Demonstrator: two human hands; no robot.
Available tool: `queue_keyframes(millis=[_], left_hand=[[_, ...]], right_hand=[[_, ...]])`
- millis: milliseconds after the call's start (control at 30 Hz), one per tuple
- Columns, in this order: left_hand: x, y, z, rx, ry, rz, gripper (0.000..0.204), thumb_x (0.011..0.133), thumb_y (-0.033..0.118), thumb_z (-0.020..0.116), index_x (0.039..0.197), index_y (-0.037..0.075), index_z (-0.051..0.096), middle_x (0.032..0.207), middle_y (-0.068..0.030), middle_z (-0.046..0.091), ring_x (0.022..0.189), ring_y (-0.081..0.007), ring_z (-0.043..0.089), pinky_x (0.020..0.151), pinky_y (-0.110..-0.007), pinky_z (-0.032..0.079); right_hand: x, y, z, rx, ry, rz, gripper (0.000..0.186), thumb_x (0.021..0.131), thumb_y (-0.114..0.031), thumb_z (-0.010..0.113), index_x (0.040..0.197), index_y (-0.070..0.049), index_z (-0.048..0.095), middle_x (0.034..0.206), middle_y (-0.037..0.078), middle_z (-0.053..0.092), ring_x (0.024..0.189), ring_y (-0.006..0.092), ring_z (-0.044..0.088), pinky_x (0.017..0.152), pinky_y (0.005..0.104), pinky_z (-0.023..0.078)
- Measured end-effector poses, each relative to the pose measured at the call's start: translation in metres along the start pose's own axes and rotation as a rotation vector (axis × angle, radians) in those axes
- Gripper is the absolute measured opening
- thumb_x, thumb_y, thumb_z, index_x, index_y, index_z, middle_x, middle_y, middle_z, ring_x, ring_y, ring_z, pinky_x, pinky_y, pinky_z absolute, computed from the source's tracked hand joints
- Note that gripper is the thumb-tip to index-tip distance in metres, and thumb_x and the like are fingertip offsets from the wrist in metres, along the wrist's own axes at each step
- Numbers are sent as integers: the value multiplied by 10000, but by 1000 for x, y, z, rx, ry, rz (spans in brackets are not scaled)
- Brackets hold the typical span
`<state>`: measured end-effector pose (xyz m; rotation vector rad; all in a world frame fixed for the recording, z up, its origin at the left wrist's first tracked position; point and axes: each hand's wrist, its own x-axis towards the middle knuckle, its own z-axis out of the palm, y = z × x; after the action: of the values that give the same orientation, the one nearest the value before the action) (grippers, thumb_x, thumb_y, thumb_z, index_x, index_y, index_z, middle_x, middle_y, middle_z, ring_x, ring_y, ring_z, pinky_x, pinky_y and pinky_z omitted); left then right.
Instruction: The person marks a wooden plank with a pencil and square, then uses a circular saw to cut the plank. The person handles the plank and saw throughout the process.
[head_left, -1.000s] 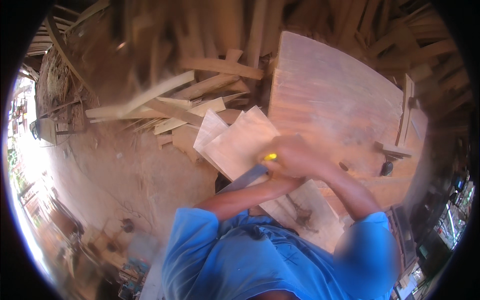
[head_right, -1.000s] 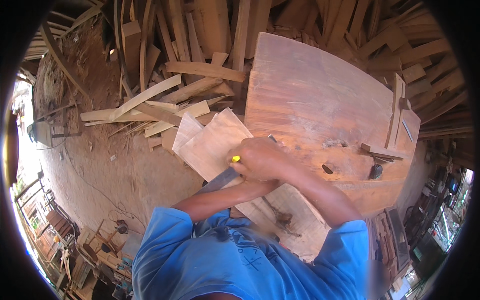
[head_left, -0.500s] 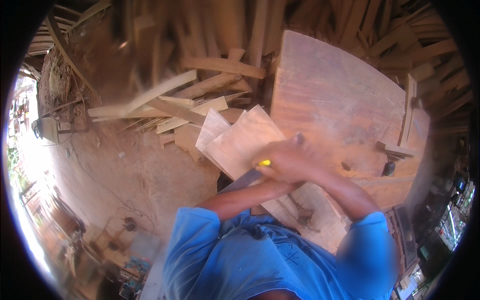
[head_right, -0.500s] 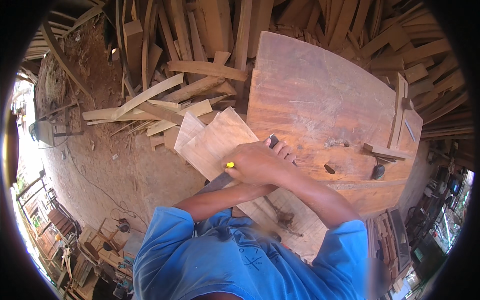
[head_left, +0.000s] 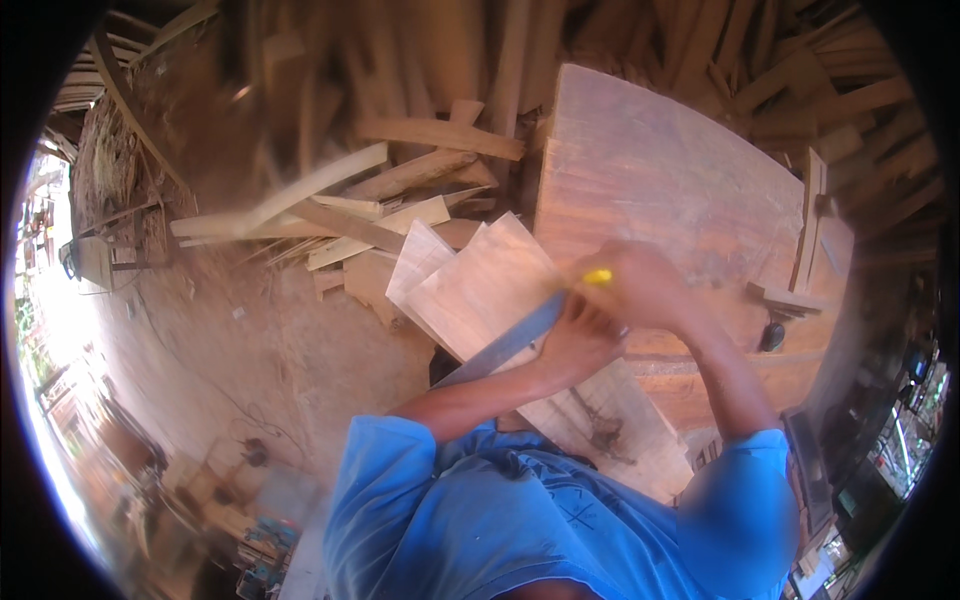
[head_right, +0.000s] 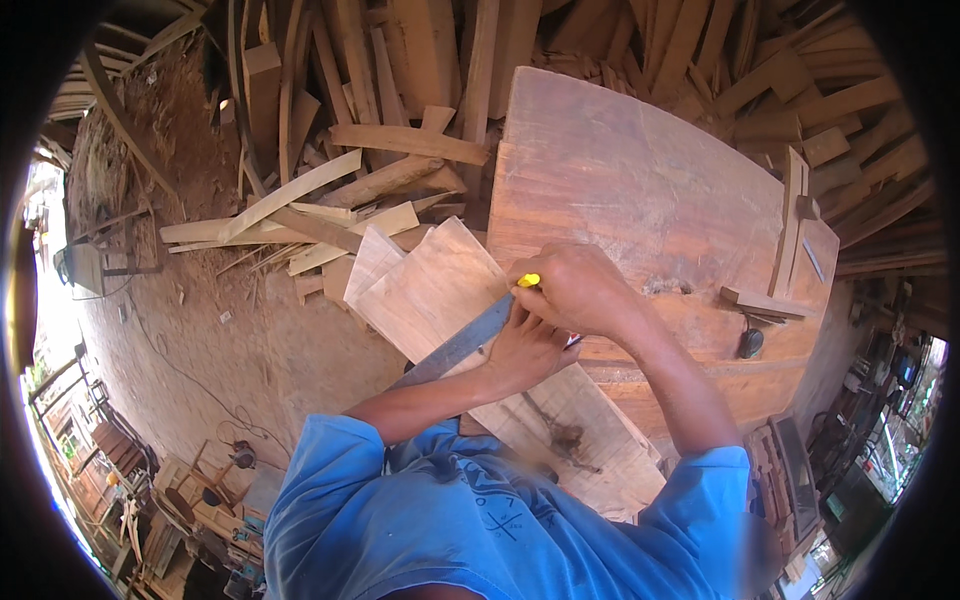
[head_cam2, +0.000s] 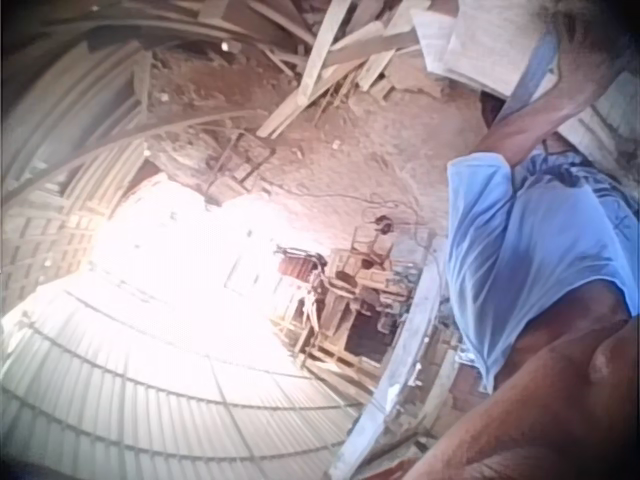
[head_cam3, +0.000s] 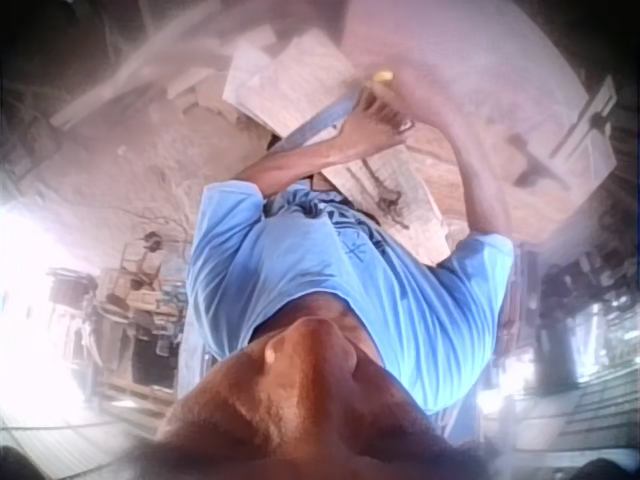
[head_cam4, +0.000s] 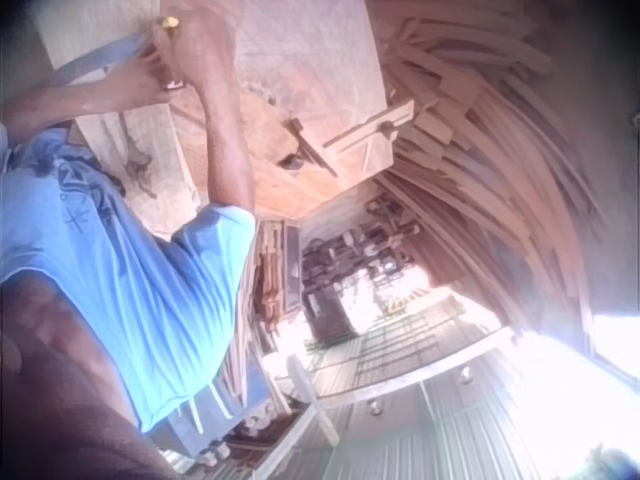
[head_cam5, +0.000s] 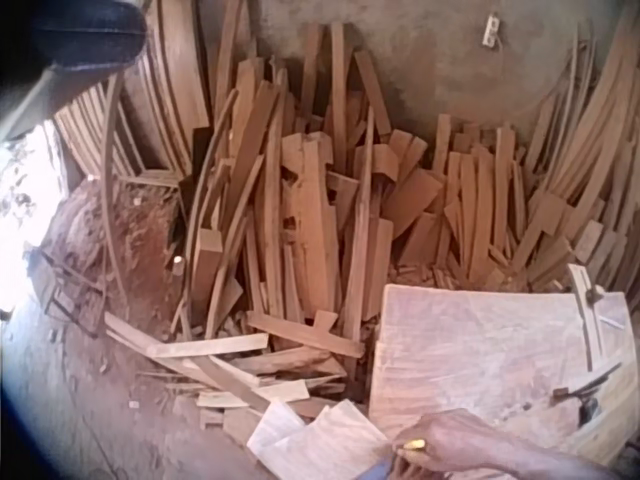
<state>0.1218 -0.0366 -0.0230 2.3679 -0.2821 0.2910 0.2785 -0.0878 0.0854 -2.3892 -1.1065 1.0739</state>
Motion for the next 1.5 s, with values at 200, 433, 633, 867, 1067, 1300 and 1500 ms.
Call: queue_keyframes(millis=[200, 433, 633, 867, 1067, 1300, 1500], left_hand=[[9, 3, -9, -168, -646, -259, 429, 871, 345, 701, 1165, 34, 666, 1227, -156, 593, 1236, -359, 497, 990, -610, 399], [17, 3, -15, 5, -29, -24, 252, 845, 212, 639, 976, 1, 684, 1019, -165, 625, 1100, -351, 562, 1010, -629, 409], [7, 3, -9, -37, -222, -98, 282, 874, 277, 648, 1018, 39, 696, 994, -131, 674, 995, -321, 642, 857, -551, 477], [-6, 2, 2, -136, -266, -199, 385, 898, 385, 668, 1090, 55, 712, 1034, -111, 712, 943, -260, 681, 795, -444, 508], [-2, 2, -1, 42, -241, -94, 489, 867, 391, 710, 1225, 65, 650, 1195, -112, 651, 1203, -280, 572, 969, -545, 434], [17, 7, -10, 82, -93, -50, 309, 871, 292, 676, 1054, 43, 664, 1172, -149, 619, 1219, -349, 534, 1104, -610, 334], [13, 6, -11, 45, -136, 1, 458, 802, 361, 779, 1164, 133, 616, 1268, -92, 558, 1299, -304, 472, 1155, -634, 259]], right_hand=[[3, -8, 3, 55, -36, -153, 251, 922, -308, 656, 1048, -131, 783, 962, 124, 740, 952, 313, 678, 862, 417, 531], [-4, 7, -21, -35, 55, 56, 252, 897, -289, 665, 1051, -123, 775, 985, 155, 738, 923, 330, 685, 841, 433, 532], [1, -7, 1, 174, -68, -80, 241, 912, -282, 612, 1053, -134, 739, 897, 188, 712, 848, 359, 679, 775, 475, 514], [11, -16, 24, 198, -99, -164, 211, 923, -280, 592, 1012, -136, 719, 867, 179, 684, 839, 374, 658, 756, 496, 496], [6, -7, 1, 87, -65, -38, 223, 890, -267, 651, 1013, -121, 765, 954, 171, 713, 907, 349, 673, 859, 453, 525], [-1, 36, -9, 348, 310, -59, 270, 904, -264, 624, 950, -9, 702, 842, 208, 676, 737, 339, 638, 673, 452, 494], [-10, 77, 19, 640, -171, 293, 342, 943, -342, 659, 952, -3, 705, 779, 101, 665, 666, 149, 564, 594, 321, 444]])
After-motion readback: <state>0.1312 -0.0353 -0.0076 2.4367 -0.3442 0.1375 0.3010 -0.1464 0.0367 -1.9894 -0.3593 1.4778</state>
